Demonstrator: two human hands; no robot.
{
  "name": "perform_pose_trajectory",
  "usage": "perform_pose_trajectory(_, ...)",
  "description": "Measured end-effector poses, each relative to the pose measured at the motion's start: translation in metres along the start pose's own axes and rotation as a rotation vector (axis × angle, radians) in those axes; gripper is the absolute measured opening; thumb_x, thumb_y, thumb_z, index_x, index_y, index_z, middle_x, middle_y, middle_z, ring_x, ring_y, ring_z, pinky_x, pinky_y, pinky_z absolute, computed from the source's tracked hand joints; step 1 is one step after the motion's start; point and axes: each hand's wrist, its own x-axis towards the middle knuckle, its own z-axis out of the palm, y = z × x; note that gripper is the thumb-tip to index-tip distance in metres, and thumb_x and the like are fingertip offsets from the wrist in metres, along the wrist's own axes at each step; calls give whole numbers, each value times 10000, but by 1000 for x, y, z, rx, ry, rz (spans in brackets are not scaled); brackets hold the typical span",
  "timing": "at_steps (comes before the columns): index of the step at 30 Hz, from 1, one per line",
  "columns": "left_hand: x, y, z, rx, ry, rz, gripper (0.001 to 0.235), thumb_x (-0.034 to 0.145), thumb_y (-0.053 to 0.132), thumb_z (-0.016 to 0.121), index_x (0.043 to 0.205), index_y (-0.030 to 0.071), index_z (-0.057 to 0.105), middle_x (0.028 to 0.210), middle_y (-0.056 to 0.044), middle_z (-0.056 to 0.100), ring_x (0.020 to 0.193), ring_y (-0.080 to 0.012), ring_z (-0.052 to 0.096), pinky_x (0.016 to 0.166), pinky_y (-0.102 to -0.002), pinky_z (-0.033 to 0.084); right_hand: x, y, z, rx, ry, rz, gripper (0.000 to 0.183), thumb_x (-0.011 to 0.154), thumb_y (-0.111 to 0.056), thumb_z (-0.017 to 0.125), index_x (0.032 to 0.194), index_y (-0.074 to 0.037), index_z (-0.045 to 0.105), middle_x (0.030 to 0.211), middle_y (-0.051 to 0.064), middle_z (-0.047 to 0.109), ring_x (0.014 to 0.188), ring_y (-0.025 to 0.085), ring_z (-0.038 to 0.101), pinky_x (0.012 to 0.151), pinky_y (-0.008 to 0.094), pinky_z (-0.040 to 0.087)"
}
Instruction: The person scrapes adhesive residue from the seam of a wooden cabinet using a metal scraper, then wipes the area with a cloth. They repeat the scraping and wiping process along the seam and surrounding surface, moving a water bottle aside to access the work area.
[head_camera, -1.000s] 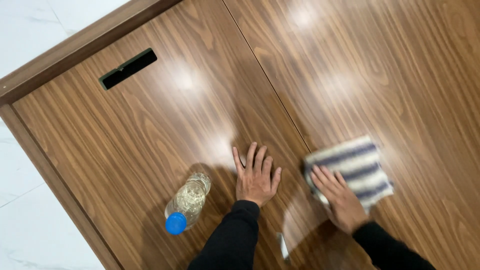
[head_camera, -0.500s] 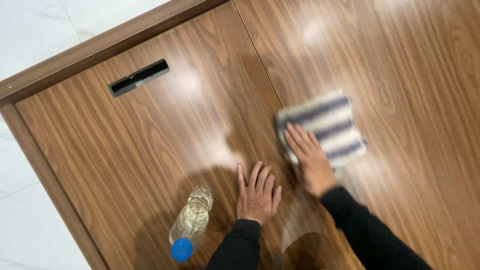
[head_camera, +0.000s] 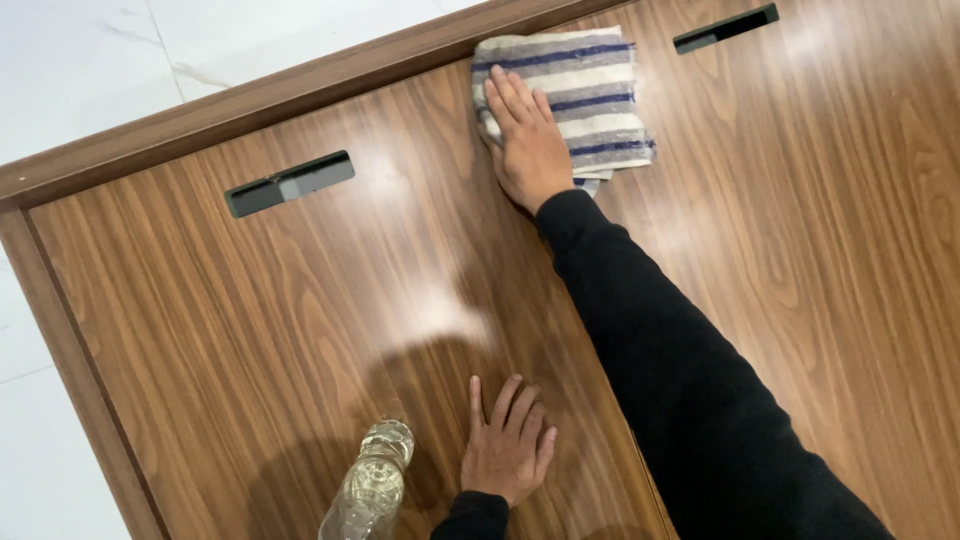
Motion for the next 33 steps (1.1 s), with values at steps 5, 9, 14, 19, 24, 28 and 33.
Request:
perform_pose_trajectory(5,-3,-4,7,-19,-51,1,513,1225,416,553,1329,-14,813,1505,-145,725,1611,-392,514,1363,-875,164,-81,-16,-22,100,53,-13,597,1239,-188,621,1796,-13,495,1926,152,398,1772,403,402,1437,608,311)
perform_pose_trajectory(9,1,0,7,20,53,32,419,1167,393,672,1307,21,805,1511,-137,730,1586,-394,552,1343,-884,236,-262,-43,-54,146,-21,9,657,1200,-162,609,1828,-60,443,1936,143,405,1795,390,376,1446,605,290)
perform_pose_trajectory(14,55,-50,43,136,-125,-207,691,1226,571,324,1512,124,767,1571,-175,750,1436,-403,681,1350,-756,256,-393,-59,-75,122,-181,172,824,1128,-212,689,1872,-150,341,1969,56,326,1815,318,307,1485,561,192)
perform_pose_trajectory(19,142,-83,7,331,382,-453,453,1191,509,586,1444,148,692,1549,-131,653,1618,-402,555,1342,-850,227,-275,-35,-31,22,-109,120,855,1083,-341,757,1857,-179,432,1953,45,383,1780,291,359,1439,544,273)
perform_pose_trajectory(24,151,-84,8,436,412,-452,471,1165,531,611,1460,171,686,1603,-123,623,1644,-412,524,1324,-859,280,-54,1,5,-19,30,17,704,1198,-406,660,1842,-181,487,1940,13,419,1773,267,410,1446,541,287)
perform_pose_trajectory(28,151,-87,10,462,399,-464,482,1142,526,646,1497,201,677,1613,-104,618,1637,-405,535,1311,-859,317,32,16,9,-6,65,54,662,1222,-327,694,1830,-132,516,1909,39,457,1764,283,417,1454,525,286)
perform_pose_trajectory(33,151,-78,2,454,380,-483,497,1165,560,596,1533,228,634,1656,-88,571,1670,-390,501,1331,-861,316,10,50,-19,-29,56,107,769,1075,-159,840,1794,-109,571,1879,70,501,1731,314,466,1413,555,365)
